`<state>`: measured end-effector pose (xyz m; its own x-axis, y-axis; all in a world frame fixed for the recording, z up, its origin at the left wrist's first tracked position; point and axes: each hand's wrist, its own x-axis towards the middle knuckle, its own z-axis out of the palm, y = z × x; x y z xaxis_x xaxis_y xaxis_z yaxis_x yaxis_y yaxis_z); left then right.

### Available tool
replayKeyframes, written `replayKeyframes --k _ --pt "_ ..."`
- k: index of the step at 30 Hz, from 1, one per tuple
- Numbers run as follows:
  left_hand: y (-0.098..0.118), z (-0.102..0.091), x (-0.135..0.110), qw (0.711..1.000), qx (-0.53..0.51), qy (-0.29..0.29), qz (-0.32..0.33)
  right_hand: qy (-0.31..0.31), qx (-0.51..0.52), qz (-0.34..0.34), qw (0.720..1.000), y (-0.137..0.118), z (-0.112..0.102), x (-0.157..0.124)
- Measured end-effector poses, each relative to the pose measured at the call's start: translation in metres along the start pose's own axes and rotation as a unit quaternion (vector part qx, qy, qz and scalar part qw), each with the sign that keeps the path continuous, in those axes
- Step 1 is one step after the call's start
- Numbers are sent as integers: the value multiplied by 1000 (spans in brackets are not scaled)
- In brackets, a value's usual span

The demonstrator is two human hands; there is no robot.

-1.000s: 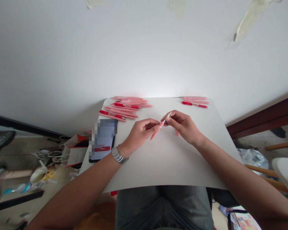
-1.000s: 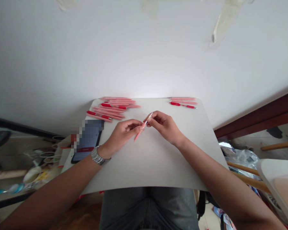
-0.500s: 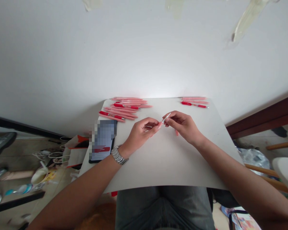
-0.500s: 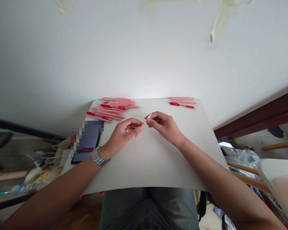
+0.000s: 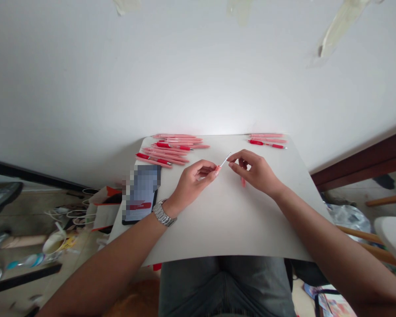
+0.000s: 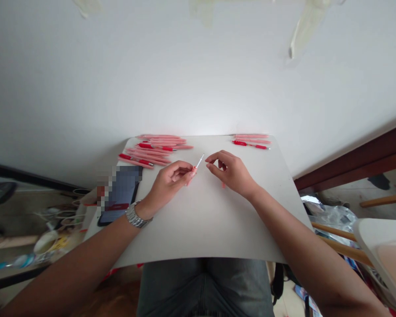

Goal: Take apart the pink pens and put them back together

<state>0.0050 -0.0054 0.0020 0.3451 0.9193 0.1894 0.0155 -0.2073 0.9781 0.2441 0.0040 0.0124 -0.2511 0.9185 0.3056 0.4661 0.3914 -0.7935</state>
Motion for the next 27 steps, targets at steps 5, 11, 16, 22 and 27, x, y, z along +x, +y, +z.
replayKeyframes --k 5,11,16,22,27 --pt "1 -1 1 1000 13 12 9 -11 -136 -23 990 6 -15 2" --pt "0 -1 1 999 9 28 17 -64 -225 51 971 9 -30 3" --pt "0 -1 1 999 10 30 18 -109 -259 136 950 7 -35 3" --pt "0 -2 1 999 11 30 15 -143 -291 182 928 4 -35 2" --pt "-2 -1 1 999 13 30 16 -165 -301 193 919 3 -33 2"
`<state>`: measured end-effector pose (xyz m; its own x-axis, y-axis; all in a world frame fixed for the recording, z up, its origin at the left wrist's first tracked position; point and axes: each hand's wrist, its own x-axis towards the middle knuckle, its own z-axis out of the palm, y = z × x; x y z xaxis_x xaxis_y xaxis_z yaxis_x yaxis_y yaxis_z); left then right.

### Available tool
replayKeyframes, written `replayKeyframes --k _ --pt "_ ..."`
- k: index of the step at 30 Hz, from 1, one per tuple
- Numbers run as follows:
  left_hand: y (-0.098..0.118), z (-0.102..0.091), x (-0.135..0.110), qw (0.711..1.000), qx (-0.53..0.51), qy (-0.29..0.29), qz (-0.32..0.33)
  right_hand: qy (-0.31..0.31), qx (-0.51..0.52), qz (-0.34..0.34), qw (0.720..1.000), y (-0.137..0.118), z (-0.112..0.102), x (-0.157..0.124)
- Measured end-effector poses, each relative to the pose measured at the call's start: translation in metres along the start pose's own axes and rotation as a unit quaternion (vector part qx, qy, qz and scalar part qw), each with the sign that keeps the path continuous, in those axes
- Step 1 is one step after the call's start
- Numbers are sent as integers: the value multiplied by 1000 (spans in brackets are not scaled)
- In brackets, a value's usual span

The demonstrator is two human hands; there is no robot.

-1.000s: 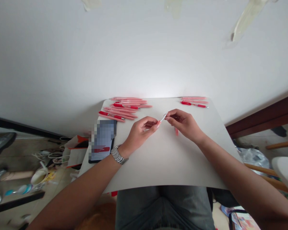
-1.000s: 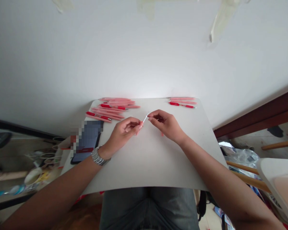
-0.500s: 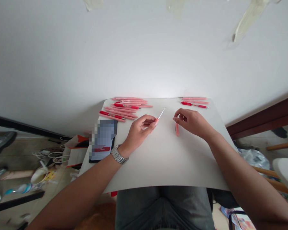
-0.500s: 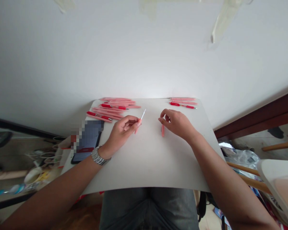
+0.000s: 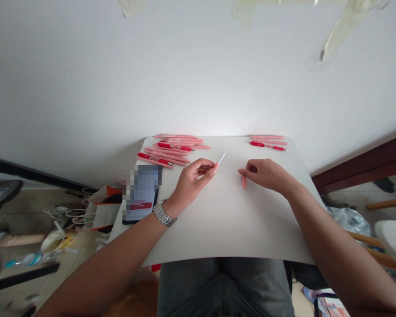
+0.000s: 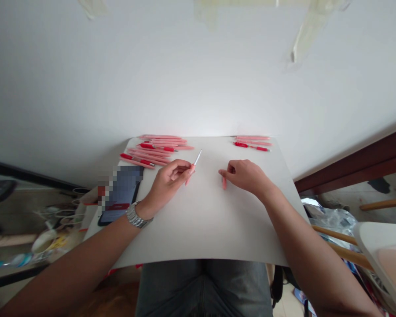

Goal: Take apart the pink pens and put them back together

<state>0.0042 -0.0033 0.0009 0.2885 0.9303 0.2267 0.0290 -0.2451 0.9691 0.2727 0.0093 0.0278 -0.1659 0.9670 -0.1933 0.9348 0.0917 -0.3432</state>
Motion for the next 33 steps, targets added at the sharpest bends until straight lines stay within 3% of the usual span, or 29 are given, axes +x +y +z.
replayKeyframes --k 9,17,22,33 --pt "0 0 1 1000 6 -2 1 0 -3 2 1000 -3 1 -1" --pt "1 -1 0 1000 5 0 4 93 83 -8 992 -8 -6 -4" --pt "1 0 0 1000 11 3 1 119 154 -54 979 -7 -8 -4" --pt "3 0 1 1000 10 4 1 169 0 -122 978 6 13 11"
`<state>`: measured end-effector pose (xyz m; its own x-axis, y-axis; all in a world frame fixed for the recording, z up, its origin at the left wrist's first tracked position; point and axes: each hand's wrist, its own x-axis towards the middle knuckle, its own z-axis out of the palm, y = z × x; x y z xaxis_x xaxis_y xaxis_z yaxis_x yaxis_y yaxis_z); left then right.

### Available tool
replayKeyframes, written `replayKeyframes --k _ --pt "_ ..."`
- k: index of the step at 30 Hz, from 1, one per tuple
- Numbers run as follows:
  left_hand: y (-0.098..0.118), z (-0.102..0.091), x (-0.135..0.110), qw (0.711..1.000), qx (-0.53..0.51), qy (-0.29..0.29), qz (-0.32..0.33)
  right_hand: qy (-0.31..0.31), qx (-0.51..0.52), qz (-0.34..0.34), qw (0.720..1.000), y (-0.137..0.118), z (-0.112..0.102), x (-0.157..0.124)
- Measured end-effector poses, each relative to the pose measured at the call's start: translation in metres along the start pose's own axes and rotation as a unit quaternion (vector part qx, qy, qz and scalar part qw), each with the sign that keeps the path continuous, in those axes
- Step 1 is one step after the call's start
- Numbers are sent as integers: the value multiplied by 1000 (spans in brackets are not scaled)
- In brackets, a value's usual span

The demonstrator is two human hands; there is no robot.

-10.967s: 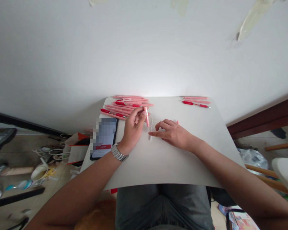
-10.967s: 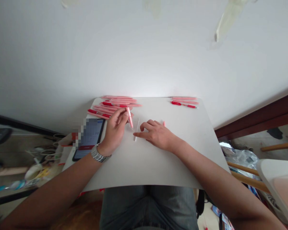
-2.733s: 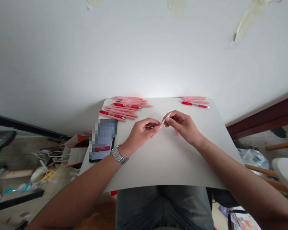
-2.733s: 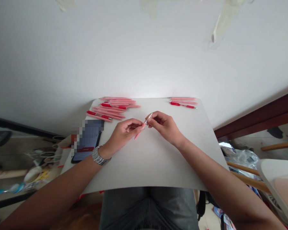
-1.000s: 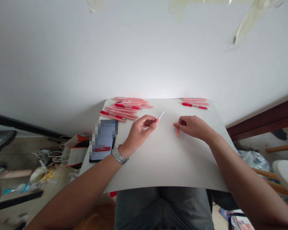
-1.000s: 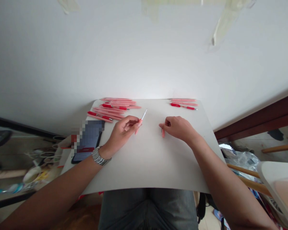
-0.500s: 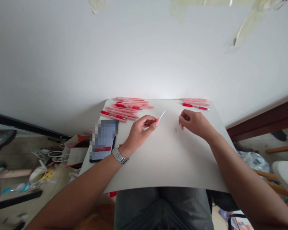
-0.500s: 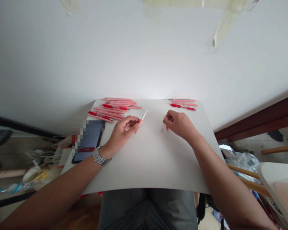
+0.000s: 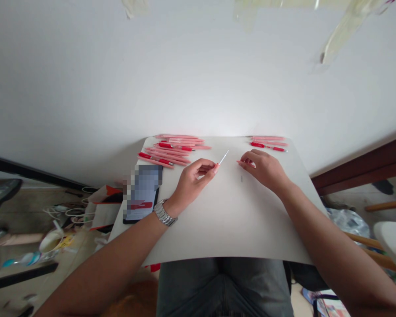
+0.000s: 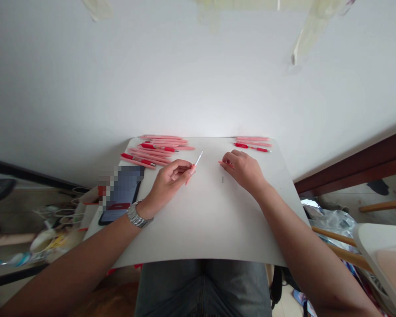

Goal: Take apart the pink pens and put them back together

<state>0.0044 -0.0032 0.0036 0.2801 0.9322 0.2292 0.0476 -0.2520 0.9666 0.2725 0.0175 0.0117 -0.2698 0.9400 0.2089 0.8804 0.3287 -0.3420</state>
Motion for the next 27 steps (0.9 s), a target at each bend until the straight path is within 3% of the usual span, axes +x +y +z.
replayKeyframes --k 8,19,27 --pt "0 0 0 1000 0 -1 -1 5 -28 -19 999 -1 6 4" --pt "-1 0 0 1000 0 3 2 5 -28 85 996 1 10 5" --pt "-3 0 0 1000 3 2 -1 -16 -11 104 994 -3 8 6"
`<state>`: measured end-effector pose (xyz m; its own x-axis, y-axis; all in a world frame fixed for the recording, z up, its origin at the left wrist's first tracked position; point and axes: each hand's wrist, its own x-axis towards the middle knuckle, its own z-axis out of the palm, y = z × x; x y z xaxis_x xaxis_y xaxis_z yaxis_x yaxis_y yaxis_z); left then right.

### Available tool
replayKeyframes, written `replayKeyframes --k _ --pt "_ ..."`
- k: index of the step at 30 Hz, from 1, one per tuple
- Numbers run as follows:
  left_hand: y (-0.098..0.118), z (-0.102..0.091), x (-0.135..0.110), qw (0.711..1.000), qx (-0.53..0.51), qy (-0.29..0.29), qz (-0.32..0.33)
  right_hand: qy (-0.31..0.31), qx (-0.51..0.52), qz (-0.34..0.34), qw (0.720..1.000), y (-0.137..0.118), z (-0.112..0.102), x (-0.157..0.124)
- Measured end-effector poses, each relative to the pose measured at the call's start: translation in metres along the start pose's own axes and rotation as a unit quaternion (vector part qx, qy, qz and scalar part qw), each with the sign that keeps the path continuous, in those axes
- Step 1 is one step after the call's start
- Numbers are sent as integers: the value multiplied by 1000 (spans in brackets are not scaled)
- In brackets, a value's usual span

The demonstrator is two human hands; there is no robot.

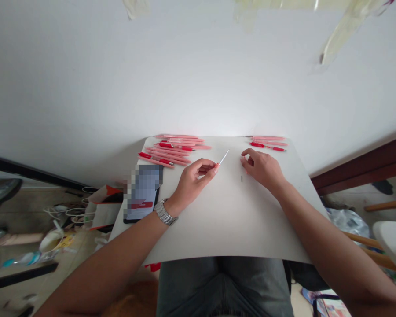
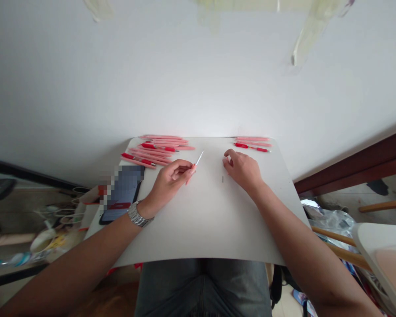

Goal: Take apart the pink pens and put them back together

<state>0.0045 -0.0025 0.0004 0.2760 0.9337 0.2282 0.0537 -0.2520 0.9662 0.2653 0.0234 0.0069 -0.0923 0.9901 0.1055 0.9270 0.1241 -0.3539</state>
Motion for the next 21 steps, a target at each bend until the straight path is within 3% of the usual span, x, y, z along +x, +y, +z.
replayKeyframes --k 6,12,21 --pt "1 0 0 1000 -2 1 -3 17 15 -14 1000 1 -6 -2" --pt "2 0 0 1000 -1 1 -2 13 34 -119 992 7 -16 -5" --pt "1 0 0 1000 3 0 -2 -80 32 -249 965 21 -29 -6"
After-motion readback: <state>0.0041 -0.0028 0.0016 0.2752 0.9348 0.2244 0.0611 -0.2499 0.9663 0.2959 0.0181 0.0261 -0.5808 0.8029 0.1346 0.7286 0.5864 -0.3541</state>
